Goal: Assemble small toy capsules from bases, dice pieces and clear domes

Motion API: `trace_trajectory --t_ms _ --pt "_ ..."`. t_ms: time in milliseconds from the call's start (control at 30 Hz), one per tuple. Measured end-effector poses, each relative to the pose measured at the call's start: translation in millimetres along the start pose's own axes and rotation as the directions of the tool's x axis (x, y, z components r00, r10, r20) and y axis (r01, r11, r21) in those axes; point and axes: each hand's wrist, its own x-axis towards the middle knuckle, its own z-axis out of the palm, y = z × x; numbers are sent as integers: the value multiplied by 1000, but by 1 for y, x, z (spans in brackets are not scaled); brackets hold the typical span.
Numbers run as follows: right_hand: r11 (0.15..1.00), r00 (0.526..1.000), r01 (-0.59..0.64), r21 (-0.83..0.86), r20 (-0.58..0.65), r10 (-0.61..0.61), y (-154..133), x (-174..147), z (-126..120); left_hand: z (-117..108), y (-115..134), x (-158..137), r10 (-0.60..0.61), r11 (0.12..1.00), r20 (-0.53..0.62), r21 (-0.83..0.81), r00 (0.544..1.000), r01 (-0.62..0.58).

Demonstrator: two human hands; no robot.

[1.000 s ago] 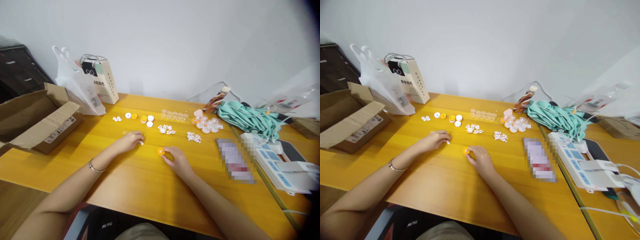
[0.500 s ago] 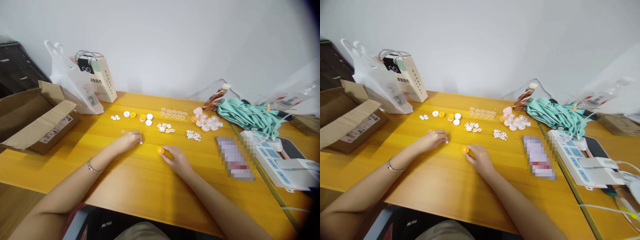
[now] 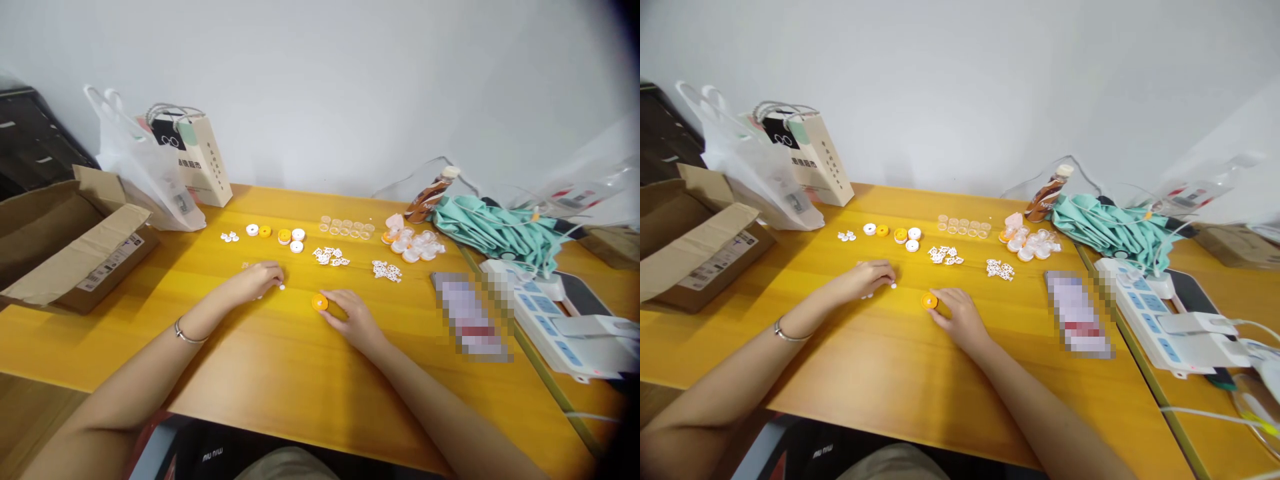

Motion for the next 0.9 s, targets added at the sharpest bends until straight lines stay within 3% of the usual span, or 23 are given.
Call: trace_trajectory --t_ms 167,367,600,733,900 --pt "1000 1000 -14 4 -2 14 -1 0 -1 -4 2 -2 31 999 19 -22 999 -31" --pt "1000 1000 -17 2 13 17 -2 -1 -2 -5 6 -3 -78 979 12 -185 997 79" --pt "1000 1000 6 -10 -8 -6 1 -2 2 21 46 4 -148 837 -105 -543 983 68" --pt "1000 1000 9 -21 -8 -9 1 -3 3 37 60 12 -89 830 -68 -556 994 36" --pt "999 999 -30 -20 -16 29 1 -4 4 44 58 18 -92 860 -76 -509 993 41"
